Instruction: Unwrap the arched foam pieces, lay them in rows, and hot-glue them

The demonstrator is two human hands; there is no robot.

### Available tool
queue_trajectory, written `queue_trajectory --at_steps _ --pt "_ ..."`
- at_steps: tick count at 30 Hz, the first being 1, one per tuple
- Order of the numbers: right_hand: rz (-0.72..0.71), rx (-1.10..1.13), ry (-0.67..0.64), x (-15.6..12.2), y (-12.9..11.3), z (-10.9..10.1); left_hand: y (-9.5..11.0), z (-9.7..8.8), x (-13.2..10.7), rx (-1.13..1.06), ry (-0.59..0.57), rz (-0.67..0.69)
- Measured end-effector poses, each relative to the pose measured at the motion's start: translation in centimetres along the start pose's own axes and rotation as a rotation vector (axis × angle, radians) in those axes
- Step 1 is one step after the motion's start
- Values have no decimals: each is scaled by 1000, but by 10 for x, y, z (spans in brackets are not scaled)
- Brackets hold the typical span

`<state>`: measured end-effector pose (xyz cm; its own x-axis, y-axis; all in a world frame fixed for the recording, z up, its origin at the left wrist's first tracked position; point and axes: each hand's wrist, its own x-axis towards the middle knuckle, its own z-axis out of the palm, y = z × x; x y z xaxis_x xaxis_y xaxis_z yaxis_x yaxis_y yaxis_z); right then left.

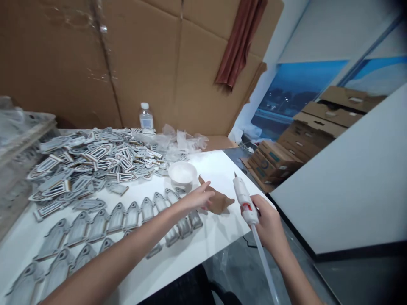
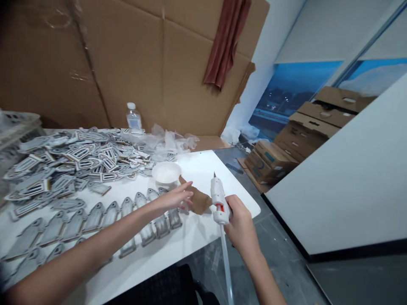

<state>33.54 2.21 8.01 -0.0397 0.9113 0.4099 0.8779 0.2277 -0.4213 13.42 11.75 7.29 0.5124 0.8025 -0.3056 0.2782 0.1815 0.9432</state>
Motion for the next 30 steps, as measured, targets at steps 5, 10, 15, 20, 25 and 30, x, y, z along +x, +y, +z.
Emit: queue_trajectory --at_steps 5,10,15,20,25,30 --pt "-3 -40 -198 -20 17 7 -15 -1 -2 369 113 184" --pt "-105 -199 -456 -38 21 12 -23 -5 -26 793 212 453" --pt "-175 -339 -611 -33 21 12 -36 1 -13 1100 96 684" --pt "-215 -391 -701 -21 14 6 -55 5 3 1272 66 752" --pt "-286 -498 -771 -9 3 -2 -59 5 4 1337 75 747" --pt "-364 -599 -749 -1 -5 -7 -56 4 2 1333 68 717"
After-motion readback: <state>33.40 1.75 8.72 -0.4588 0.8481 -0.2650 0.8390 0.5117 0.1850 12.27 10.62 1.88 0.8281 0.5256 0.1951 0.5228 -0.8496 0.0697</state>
